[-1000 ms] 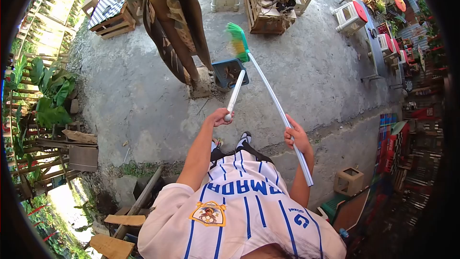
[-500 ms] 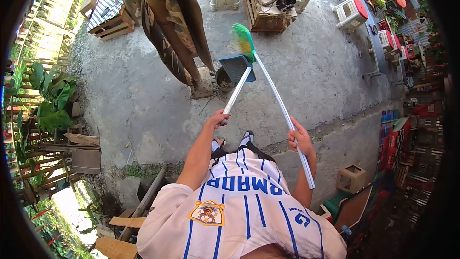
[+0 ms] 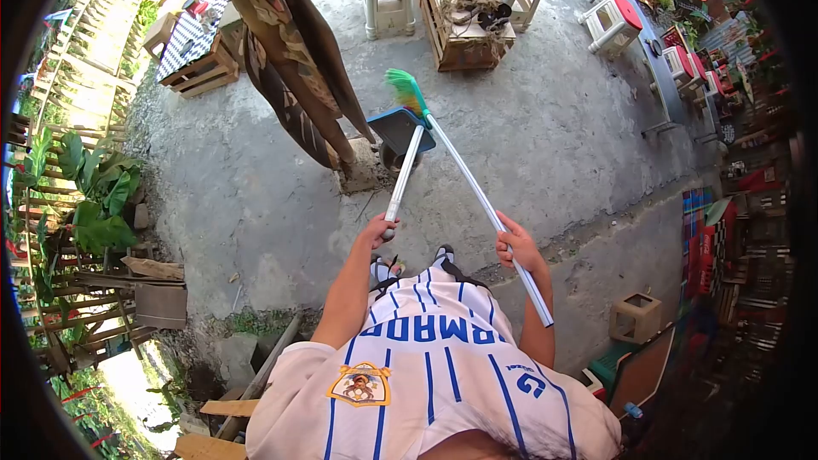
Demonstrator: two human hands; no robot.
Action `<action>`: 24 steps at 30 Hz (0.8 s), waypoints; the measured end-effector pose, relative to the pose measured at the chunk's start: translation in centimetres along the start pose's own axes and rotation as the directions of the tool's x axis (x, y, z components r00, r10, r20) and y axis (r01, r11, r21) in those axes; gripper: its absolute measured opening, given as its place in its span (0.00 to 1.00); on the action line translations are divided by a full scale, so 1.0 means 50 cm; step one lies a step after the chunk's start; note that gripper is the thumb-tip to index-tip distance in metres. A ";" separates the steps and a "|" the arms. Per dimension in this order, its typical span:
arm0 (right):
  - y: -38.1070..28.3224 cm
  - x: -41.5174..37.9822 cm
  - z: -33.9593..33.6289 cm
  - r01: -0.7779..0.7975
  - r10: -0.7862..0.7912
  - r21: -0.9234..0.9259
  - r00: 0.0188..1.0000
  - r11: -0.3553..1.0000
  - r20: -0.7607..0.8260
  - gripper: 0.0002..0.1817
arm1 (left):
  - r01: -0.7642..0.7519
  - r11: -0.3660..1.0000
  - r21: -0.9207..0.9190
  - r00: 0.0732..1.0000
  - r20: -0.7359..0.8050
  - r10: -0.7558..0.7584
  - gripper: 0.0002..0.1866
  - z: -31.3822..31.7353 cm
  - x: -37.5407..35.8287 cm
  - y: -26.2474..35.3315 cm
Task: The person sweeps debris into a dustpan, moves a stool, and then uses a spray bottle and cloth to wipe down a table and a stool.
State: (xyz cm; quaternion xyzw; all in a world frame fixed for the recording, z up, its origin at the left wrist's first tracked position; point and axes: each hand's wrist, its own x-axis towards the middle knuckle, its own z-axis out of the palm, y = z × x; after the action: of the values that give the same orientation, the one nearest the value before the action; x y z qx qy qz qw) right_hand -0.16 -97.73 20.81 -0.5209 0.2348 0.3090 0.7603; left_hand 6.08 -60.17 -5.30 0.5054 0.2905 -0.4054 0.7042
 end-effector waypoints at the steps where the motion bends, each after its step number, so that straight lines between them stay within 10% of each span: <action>1: 0.004 0.005 0.001 -0.009 0.008 0.010 1.000 1.000 0.008 0.38 | 0.002 0.999 -0.033 1.000 -0.001 -0.002 0.18 0.000 0.000 -0.003; 24: -0.015 0.013 -0.036 0.003 0.015 0.175 0.995 0.985 -0.101 0.32 | -0.035 0.998 0.051 0.999 0.032 0.033 0.26 0.036 -0.019 -0.111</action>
State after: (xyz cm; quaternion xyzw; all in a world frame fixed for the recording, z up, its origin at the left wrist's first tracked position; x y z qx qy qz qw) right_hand 0.78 -99.49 20.24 -0.4664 0.3010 0.2627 0.7892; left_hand 0.82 -62.49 -6.56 0.5218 0.2603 -0.4085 0.7022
